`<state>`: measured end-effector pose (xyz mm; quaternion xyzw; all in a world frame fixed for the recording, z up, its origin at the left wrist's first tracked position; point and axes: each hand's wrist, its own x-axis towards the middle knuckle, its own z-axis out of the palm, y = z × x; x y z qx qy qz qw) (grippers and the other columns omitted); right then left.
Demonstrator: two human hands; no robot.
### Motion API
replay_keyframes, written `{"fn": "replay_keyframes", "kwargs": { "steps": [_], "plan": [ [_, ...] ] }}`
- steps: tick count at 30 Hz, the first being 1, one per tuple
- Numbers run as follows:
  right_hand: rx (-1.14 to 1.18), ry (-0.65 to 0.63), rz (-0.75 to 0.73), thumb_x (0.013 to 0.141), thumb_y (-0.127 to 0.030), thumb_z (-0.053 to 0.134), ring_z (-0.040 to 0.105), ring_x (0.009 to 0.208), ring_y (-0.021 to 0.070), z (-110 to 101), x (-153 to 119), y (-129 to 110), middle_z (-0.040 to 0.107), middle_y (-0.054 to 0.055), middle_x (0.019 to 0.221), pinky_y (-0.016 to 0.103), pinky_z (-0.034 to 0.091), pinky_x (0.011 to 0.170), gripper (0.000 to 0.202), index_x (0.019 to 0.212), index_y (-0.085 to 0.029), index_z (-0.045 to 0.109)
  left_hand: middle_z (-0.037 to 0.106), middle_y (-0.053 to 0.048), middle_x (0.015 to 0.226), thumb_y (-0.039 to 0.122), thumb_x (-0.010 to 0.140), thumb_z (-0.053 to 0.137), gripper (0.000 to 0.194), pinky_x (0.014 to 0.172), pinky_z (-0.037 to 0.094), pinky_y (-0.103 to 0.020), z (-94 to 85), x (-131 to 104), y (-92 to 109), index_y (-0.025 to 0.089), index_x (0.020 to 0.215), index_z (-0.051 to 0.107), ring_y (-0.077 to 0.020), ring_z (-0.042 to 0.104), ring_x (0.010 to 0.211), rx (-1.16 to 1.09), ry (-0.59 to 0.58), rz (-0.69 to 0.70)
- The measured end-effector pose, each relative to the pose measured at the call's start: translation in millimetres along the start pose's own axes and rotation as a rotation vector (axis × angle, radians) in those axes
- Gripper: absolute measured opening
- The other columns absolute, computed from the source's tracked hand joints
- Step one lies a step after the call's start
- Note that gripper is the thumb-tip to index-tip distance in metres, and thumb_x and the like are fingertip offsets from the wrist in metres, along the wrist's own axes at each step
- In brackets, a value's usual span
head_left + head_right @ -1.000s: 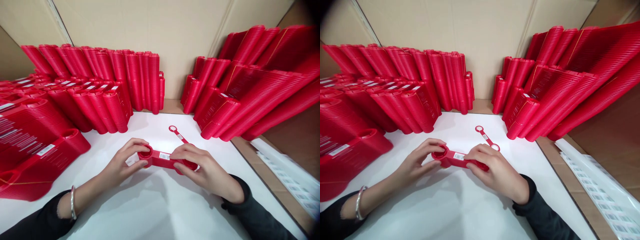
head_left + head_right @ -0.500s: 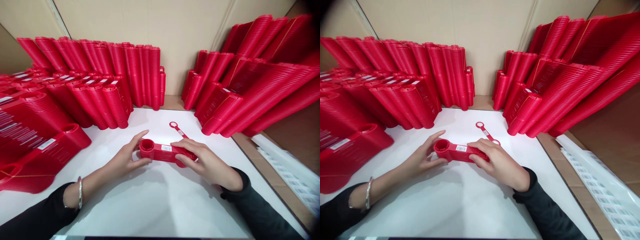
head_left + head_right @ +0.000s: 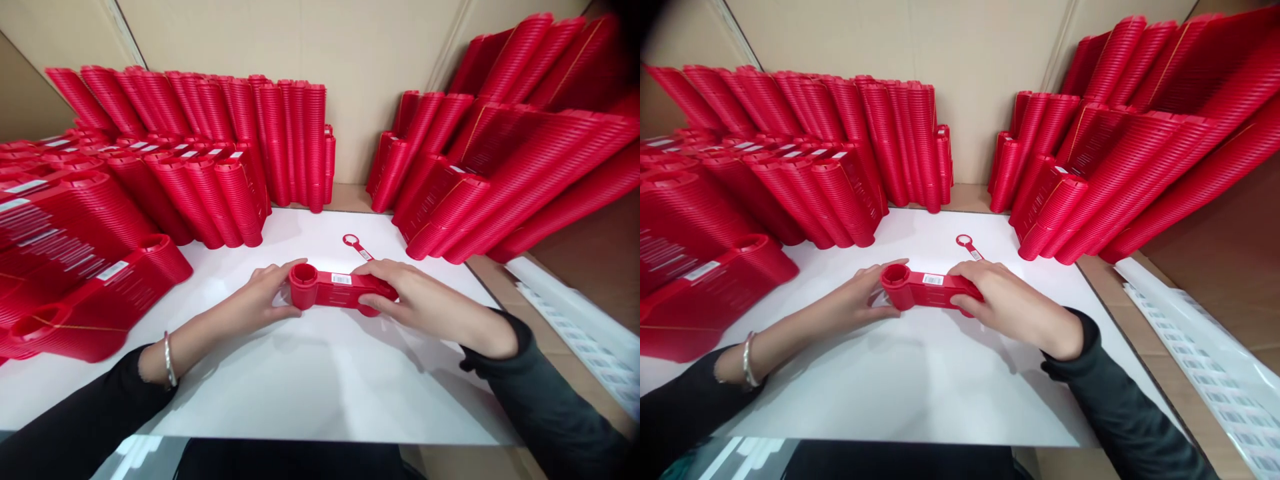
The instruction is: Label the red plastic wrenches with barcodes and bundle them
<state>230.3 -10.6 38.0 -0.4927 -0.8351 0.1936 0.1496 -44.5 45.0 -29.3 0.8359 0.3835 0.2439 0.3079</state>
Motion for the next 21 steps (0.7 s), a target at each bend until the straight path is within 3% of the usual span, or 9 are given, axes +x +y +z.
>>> {"fn": "replay_keyframes", "kwargs": {
  "steps": [4,9,12,18,21],
  "plan": [
    [-0.207,-0.097,0.037,0.076,-0.023,0.068,0.062,0.071,0.0222,-11,17,-12,0.069,0.004,0.079,0.031,0.043,0.061,0.020,0.095,-0.023,0.065,0.058,-0.011,0.132,0.036,0.081,0.070,0.080,0.104,0.040,-0.053,-2.3,2,6,0.030,0.148,0.027,-0.0293,0.057,0.117,-0.155,-0.074,0.012],
    [-0.297,-0.258,0.086,0.069,-0.019,0.067,0.051,0.048,0.0153,-5,46,-25,0.061,0.001,0.061,0.027,0.031,0.046,0.015,0.083,-0.022,0.065,0.062,-0.010,0.124,0.029,0.081,0.069,0.079,0.100,0.045,-0.049,-1.0,3,8,0.026,0.147,0.026,-0.0266,0.061,0.112,-0.277,-0.088,0.021],
    [-0.397,-0.345,0.109,0.066,-0.020,0.066,0.053,0.050,0.0152,3,56,-27,0.060,0.003,0.062,0.027,0.031,0.046,0.011,0.078,-0.018,0.066,0.063,-0.010,0.122,0.027,0.080,0.069,0.077,0.097,0.047,-0.047,1.6,3,7,0.025,0.146,0.028,-0.0269,0.061,0.111,-0.286,-0.067,0.021],
    [-0.463,-0.416,0.174,0.068,-0.027,0.063,0.059,0.060,0.0180,2,63,-29,0.065,0.006,0.073,0.027,0.034,0.050,0.025,0.089,-0.014,0.069,0.063,-0.010,0.123,0.025,0.082,0.067,0.076,0.088,0.051,-0.041,2.7,3,9,0.026,0.146,0.025,-0.0240,0.065,0.099,-0.322,-0.123,-0.007],
    [-0.413,-0.435,0.175,0.069,-0.029,0.062,0.056,0.056,0.0156,-1,65,-26,0.064,0.004,0.069,0.026,0.034,0.049,0.022,0.084,-0.015,0.068,0.058,-0.012,0.132,0.026,0.082,0.068,0.077,0.091,0.051,-0.041,1.7,3,9,0.025,0.145,0.025,-0.0263,0.063,0.109,-0.321,-0.143,-0.002]
  ]
}}
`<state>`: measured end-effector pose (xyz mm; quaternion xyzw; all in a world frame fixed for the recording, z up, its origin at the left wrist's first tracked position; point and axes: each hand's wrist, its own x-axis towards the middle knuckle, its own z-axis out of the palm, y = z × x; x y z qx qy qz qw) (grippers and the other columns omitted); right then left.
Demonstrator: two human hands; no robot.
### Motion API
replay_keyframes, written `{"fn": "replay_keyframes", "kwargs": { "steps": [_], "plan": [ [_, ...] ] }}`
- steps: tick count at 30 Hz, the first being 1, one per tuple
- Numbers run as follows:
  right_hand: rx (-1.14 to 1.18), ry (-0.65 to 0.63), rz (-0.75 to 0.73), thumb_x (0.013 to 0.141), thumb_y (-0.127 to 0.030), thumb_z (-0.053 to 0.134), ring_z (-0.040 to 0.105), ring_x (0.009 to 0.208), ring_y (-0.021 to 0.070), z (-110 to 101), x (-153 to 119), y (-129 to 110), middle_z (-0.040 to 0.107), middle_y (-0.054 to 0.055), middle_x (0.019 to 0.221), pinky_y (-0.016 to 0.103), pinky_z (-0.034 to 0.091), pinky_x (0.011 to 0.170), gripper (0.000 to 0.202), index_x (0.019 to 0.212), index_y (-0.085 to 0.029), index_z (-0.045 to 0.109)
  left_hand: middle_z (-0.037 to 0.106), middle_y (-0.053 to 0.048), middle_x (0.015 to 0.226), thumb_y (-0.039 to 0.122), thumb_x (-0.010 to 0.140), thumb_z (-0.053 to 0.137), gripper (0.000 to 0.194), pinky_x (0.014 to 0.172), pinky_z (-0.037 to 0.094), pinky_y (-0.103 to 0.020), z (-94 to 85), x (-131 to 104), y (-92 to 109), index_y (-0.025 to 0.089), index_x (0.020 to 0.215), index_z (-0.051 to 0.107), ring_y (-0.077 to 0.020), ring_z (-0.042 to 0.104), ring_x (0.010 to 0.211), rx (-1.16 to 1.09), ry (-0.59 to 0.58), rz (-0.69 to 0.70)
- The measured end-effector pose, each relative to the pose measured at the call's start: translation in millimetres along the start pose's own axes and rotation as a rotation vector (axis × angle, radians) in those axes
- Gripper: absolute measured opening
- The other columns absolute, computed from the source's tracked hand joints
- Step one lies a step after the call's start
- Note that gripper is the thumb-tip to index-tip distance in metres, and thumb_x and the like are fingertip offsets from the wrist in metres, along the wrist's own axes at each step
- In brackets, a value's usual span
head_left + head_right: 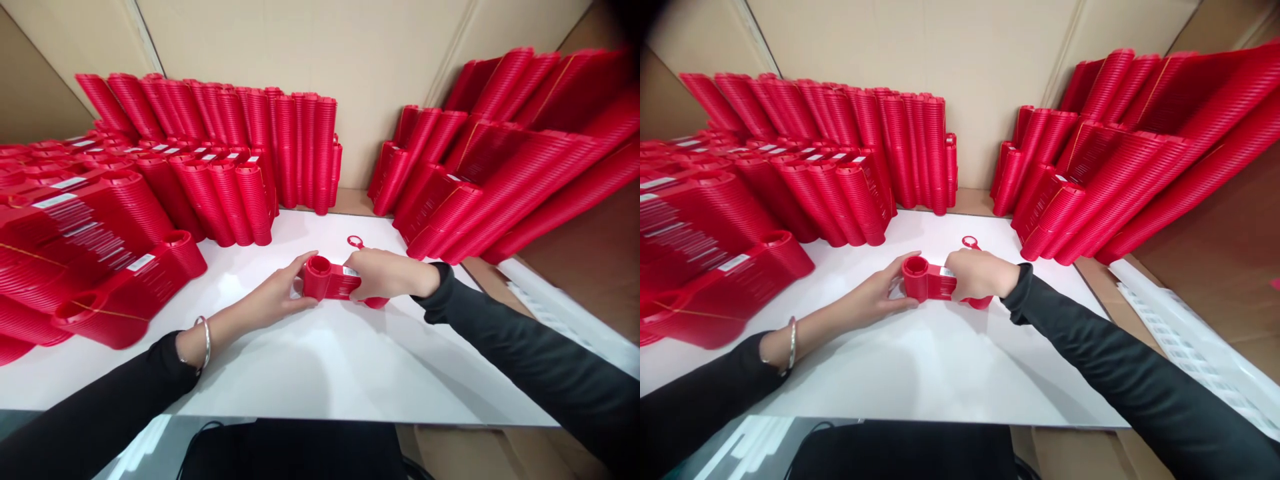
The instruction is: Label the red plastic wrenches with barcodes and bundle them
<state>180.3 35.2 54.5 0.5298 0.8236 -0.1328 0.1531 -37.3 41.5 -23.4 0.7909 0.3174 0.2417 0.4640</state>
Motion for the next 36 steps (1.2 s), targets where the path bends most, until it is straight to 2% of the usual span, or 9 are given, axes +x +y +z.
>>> {"fn": "replay_keyframes", "kwargs": {
  "steps": [7,15,20,25,32,36],
  "plan": [
    [0.046,0.024,-0.033,0.068,-0.030,0.062,0.054,0.054,0.0140,2,1,8,0.062,0.002,0.067,0.025,0.035,0.047,0.017,0.078,-0.016,0.065,0.055,-0.013,0.137,0.026,0.082,0.069,0.072,0.096,0.048,-0.045,-1.1,1,-2,0.024,0.142,0.029,-0.0298,0.057,0.120,0.021,0.005,0.044],
    [0.056,0.019,-0.016,0.069,-0.026,0.060,0.053,0.052,0.0127,0,-1,4,0.062,0.002,0.066,0.024,0.033,0.047,0.015,0.078,-0.016,0.065,0.054,-0.013,0.135,0.027,0.082,0.068,0.070,0.093,0.049,-0.042,-0.6,1,-1,0.025,0.141,0.030,-0.0274,0.058,0.114,0.022,0.028,0.071],
    [0.151,0.096,0.006,0.069,-0.030,0.062,0.049,0.048,0.0108,-15,-15,13,0.056,0.000,0.059,0.023,0.031,0.044,0.016,0.064,-0.017,0.055,0.062,-0.008,0.118,0.027,0.084,0.066,0.068,0.093,0.048,-0.041,0.0,0,0,0.026,0.143,0.031,-0.0235,0.060,0.108,0.036,0.054,0.065],
    [0.256,0.154,0.063,0.070,-0.029,0.062,0.043,0.047,0.0094,-34,-41,27,0.046,-0.003,0.054,0.023,0.028,0.042,0.024,0.059,-0.019,0.043,0.061,-0.004,0.119,0.029,0.081,0.069,0.076,0.104,0.041,-0.046,1.0,1,-5,0.033,0.145,0.028,-0.0230,0.057,0.115,0.127,0.054,0.025],
    [0.357,0.130,0.083,0.071,-0.030,0.060,0.042,0.047,0.0091,-19,-54,45,0.043,-0.005,0.053,0.022,0.032,0.041,0.025,0.059,-0.020,0.041,0.064,-0.004,0.114,0.029,0.083,0.067,0.066,0.102,0.041,-0.047,3.2,1,-5,0.031,0.140,0.034,-0.0212,0.062,0.105,0.076,0.095,0.026],
    [0.398,0.174,0.139,0.071,-0.030,0.062,0.047,0.050,0.0106,-17,-61,53,0.049,-0.004,0.056,0.023,0.033,0.043,0.021,0.061,-0.019,0.047,0.064,-0.006,0.114,0.031,0.083,0.067,0.057,0.100,0.043,-0.047,1.7,2,-3,0.028,0.133,0.041,-0.0222,0.062,0.106,0.022,0.200,0.072]
  ]
}}
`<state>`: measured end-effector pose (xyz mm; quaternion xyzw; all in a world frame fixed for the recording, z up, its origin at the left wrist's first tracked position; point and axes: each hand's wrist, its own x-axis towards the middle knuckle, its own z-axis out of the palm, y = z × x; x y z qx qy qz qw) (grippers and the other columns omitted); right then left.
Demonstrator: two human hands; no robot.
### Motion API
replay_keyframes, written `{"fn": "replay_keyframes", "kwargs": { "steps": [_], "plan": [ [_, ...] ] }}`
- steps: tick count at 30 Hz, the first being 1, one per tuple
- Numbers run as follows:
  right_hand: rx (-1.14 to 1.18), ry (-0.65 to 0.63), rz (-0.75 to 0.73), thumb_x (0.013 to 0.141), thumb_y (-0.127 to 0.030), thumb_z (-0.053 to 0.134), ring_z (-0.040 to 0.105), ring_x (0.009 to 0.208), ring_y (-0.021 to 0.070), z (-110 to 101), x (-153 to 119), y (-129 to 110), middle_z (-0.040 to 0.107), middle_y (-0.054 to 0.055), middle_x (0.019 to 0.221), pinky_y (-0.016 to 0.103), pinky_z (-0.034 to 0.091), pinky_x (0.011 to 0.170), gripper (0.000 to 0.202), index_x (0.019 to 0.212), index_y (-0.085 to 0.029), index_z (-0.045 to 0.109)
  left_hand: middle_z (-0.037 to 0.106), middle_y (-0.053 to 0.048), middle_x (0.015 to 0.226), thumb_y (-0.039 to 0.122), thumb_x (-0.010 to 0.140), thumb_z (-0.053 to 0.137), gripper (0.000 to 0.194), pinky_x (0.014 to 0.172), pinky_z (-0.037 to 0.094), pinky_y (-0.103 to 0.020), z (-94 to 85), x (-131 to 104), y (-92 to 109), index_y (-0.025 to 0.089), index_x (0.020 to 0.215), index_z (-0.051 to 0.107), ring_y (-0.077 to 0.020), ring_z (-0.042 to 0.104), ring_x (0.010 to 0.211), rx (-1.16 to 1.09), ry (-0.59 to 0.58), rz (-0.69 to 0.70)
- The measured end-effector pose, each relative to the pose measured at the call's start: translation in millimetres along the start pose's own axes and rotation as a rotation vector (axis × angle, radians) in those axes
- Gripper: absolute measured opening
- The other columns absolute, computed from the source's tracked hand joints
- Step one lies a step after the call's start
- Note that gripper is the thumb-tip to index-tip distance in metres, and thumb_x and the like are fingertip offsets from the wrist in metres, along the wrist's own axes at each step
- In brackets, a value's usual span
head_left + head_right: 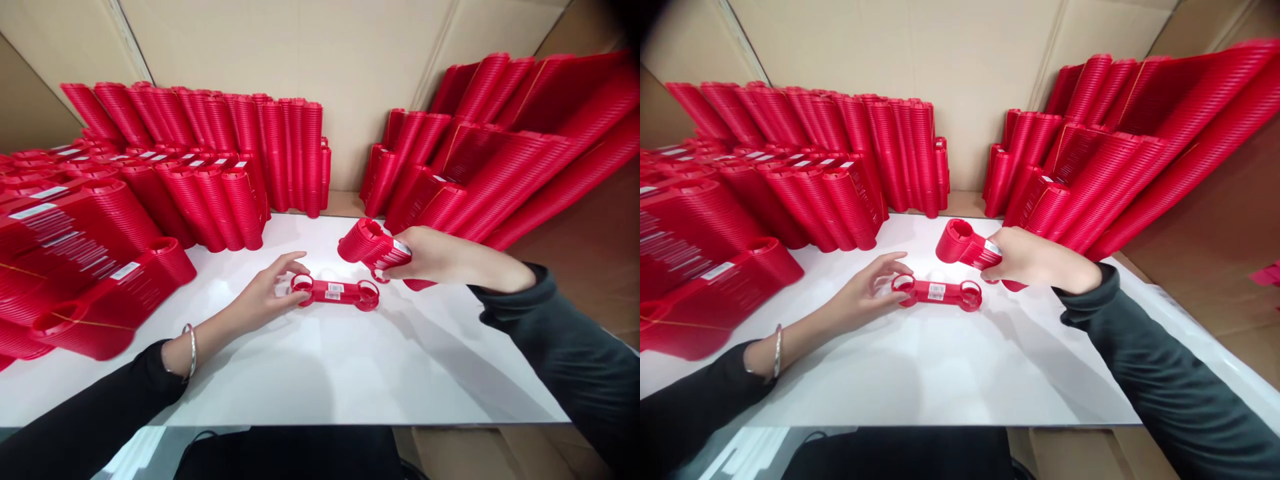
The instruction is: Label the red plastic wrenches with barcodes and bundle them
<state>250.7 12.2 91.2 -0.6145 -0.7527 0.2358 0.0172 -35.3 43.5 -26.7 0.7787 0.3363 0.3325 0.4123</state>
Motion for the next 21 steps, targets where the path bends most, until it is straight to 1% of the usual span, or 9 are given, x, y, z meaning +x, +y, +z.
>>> {"fn": "replay_keyframes", "kwargs": {
  "steps": [3,6,8,11,13,15,17,18,21],
  "plan": [
    [0.018,0.040,-0.006,0.072,-0.028,0.061,0.049,0.052,0.0108,-6,-4,0,0.052,-0.003,0.058,0.022,0.034,0.045,0.018,0.063,-0.019,0.049,0.062,-0.007,0.119,0.037,0.086,0.064,0.048,0.103,0.041,-0.047,-2.4,3,-2,0.026,0.128,0.045,-0.0241,0.057,0.117,0.028,0.134,-0.002],
    [0.002,0.034,0.014,0.072,-0.028,0.062,0.050,0.052,0.0109,-6,-2,-4,0.054,-0.002,0.060,0.022,0.034,0.045,0.016,0.064,-0.019,0.051,0.051,-0.010,0.137,0.039,0.088,0.060,0.046,0.108,0.038,-0.047,-5.0,6,-5,0.024,0.130,0.045,-0.0252,0.048,0.129,0.096,0.169,-0.077],
    [-0.030,0.000,0.009,0.073,-0.030,0.062,0.050,0.051,0.0110,-2,2,-8,0.053,-0.002,0.058,0.022,0.033,0.045,0.018,0.064,-0.018,0.051,0.045,-0.010,0.142,0.039,0.089,0.057,0.043,0.109,0.038,-0.047,-6.2,5,-5,0.024,0.128,0.048,-0.0258,0.044,0.132,0.131,0.132,-0.079],
    [-0.112,-0.022,-0.052,0.074,-0.031,0.060,0.049,0.050,0.0113,8,10,-17,0.050,-0.002,0.056,0.023,0.032,0.045,0.020,0.063,-0.018,0.050,0.048,-0.009,0.137,0.037,0.091,0.055,0.035,0.105,0.043,-0.044,-6.5,1,-2,0.027,0.124,0.052,-0.0256,0.047,0.128,0.142,0.014,-0.019],
    [-0.181,-0.014,-0.079,0.073,-0.029,0.060,0.050,0.052,0.0116,15,16,-24,0.053,-0.001,0.059,0.023,0.032,0.046,0.017,0.064,-0.018,0.051,0.051,-0.008,0.133,0.039,0.087,0.062,0.039,0.103,0.044,-0.046,-5.7,-1,1,0.028,0.124,0.053,-0.0269,0.049,0.123,0.176,-0.081,0.003],
    [-0.241,-0.012,-0.111,0.072,-0.028,0.060,0.050,0.052,0.0114,22,22,-31,0.055,0.000,0.061,0.024,0.030,0.046,0.014,0.065,-0.018,0.052,0.055,-0.007,0.128,0.038,0.082,0.069,0.046,0.102,0.042,-0.051,-4.1,-1,3,0.028,0.124,0.053,-0.0291,0.051,0.118,0.251,-0.139,0.016],
    [-0.277,-0.037,-0.165,0.073,-0.029,0.059,0.050,0.052,0.0113,29,28,-36,0.058,0.001,0.062,0.023,0.030,0.047,0.013,0.067,-0.018,0.055,0.059,-0.008,0.123,0.035,0.080,0.071,0.047,0.101,0.039,-0.054,-2.4,0,3,0.026,0.122,0.053,-0.0299,0.053,0.113,0.283,-0.153,0.031],
    [-0.292,-0.054,-0.190,0.074,-0.030,0.059,0.050,0.053,0.0115,32,30,-38,0.059,0.001,0.063,0.023,0.030,0.047,0.013,0.068,-0.018,0.056,0.061,-0.008,0.120,0.034,0.080,0.071,0.047,0.099,0.041,-0.052,-1.6,0,3,0.024,0.122,0.053,-0.0294,0.054,0.110,0.263,-0.146,0.031],
    [-0.358,-0.065,-0.223,0.077,-0.031,0.058,0.054,0.058,0.0138,41,37,-43,0.064,0.003,0.071,0.024,0.031,0.050,0.013,0.077,-0.019,0.061,0.060,-0.010,0.118,0.031,0.081,0.069,0.048,0.086,0.048,-0.041,-0.1,2,3,0.021,0.124,0.049,-0.0247,0.059,0.099,0.104,-0.160,0.001]
  ]
}}
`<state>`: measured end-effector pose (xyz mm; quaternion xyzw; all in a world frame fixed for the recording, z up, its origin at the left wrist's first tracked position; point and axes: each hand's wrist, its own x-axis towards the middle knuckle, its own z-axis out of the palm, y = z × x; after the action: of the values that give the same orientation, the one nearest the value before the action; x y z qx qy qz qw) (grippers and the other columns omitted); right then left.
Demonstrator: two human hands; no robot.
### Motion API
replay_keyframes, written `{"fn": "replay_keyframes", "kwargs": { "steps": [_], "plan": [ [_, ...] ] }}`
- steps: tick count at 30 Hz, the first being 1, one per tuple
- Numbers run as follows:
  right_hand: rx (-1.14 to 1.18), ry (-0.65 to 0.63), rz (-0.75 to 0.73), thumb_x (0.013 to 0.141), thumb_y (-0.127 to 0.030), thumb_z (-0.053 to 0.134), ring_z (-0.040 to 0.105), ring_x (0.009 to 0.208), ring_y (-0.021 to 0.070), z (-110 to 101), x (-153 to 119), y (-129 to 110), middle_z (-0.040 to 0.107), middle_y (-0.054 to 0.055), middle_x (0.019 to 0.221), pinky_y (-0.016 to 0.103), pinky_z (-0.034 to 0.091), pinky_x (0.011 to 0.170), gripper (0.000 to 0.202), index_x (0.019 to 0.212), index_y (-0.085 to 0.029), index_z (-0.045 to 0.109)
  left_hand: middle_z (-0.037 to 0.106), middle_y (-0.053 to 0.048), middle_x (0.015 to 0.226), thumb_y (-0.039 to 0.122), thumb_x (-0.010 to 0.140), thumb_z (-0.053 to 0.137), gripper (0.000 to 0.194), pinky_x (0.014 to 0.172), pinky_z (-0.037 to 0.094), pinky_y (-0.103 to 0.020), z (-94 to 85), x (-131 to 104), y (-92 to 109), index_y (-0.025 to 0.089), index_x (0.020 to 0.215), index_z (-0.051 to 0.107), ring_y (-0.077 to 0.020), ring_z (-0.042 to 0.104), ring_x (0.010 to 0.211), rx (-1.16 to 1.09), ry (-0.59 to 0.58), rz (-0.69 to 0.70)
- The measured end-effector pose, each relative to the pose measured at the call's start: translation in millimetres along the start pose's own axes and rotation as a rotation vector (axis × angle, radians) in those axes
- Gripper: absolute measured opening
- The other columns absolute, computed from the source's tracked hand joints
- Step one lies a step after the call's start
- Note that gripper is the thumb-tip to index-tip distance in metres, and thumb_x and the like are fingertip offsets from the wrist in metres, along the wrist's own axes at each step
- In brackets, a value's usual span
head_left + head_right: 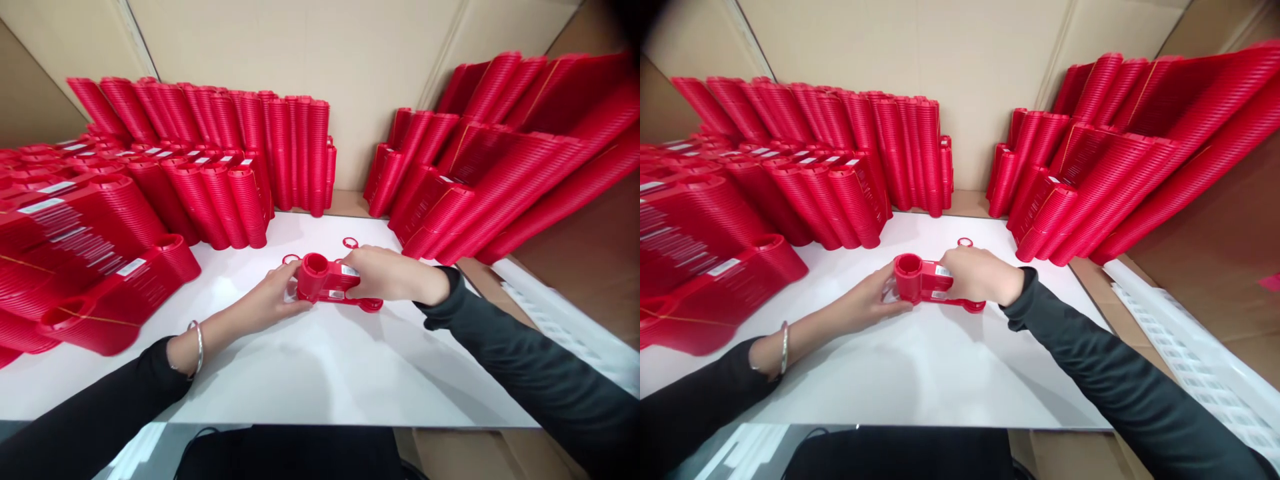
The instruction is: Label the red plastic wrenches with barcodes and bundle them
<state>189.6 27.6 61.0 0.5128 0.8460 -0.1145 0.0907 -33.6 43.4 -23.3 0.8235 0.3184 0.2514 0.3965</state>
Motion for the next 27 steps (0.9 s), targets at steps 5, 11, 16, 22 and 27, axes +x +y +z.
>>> {"fn": "replay_keyframes", "kwargs": {
  "steps": [5,11,16,22,27],
  "plan": [
    [-0.091,-0.039,0.031,0.073,-0.024,0.058,0.057,0.059,0.0159,4,7,-6,0.066,0.006,0.074,0.025,0.030,0.049,0.013,0.082,-0.018,0.063,0.063,-0.007,0.105,0.024,0.081,0.066,0.042,0.068,0.046,-0.031,-1.0,-1,7,0.019,0.119,0.049,-0.0166,0.058,0.078,-0.040,-0.030,-0.015],
    [-0.119,-0.084,0.038,0.069,-0.025,0.061,0.059,0.060,0.0182,5,10,-10,0.065,0.007,0.073,0.026,0.031,0.050,0.021,0.088,-0.015,0.065,0.062,-0.008,0.108,0.022,0.082,0.063,0.048,0.070,0.048,-0.029,-1.0,-2,10,0.020,0.127,0.046,-0.0170,0.059,0.082,-0.100,-0.034,0.011],
    [-0.149,-0.143,0.048,0.068,-0.024,0.063,0.062,0.067,0.0216,9,13,-15,0.067,0.009,0.077,0.027,0.032,0.052,0.025,0.091,-0.014,0.067,0.063,-0.007,0.106,0.024,0.078,0.068,0.056,0.073,0.050,-0.034,0.9,-1,2,0.022,0.129,0.046,-0.0186,0.059,0.081,-0.014,-0.042,0.020],
    [-0.215,-0.091,0.066,0.066,-0.019,0.062,0.064,0.072,0.0240,13,16,-16,0.068,0.011,0.079,0.027,0.033,0.054,0.031,0.096,-0.013,0.068,0.062,-0.004,0.096,0.027,0.077,0.069,0.055,0.069,0.047,-0.032,3.9,1,-4,0.021,0.127,0.046,-0.0161,0.054,0.073,0.028,0.002,0.013],
    [-0.166,-0.107,0.031,0.066,-0.025,0.064,0.063,0.069,0.0208,7,16,-10,0.068,0.011,0.080,0.026,0.032,0.054,0.030,0.094,-0.012,0.067,0.062,-0.006,0.104,0.026,0.075,0.070,0.053,0.076,0.047,-0.033,2.8,1,-4,0.020,0.124,0.049,-0.0192,0.057,0.083,0.009,0.007,0.020]
  ]
}}
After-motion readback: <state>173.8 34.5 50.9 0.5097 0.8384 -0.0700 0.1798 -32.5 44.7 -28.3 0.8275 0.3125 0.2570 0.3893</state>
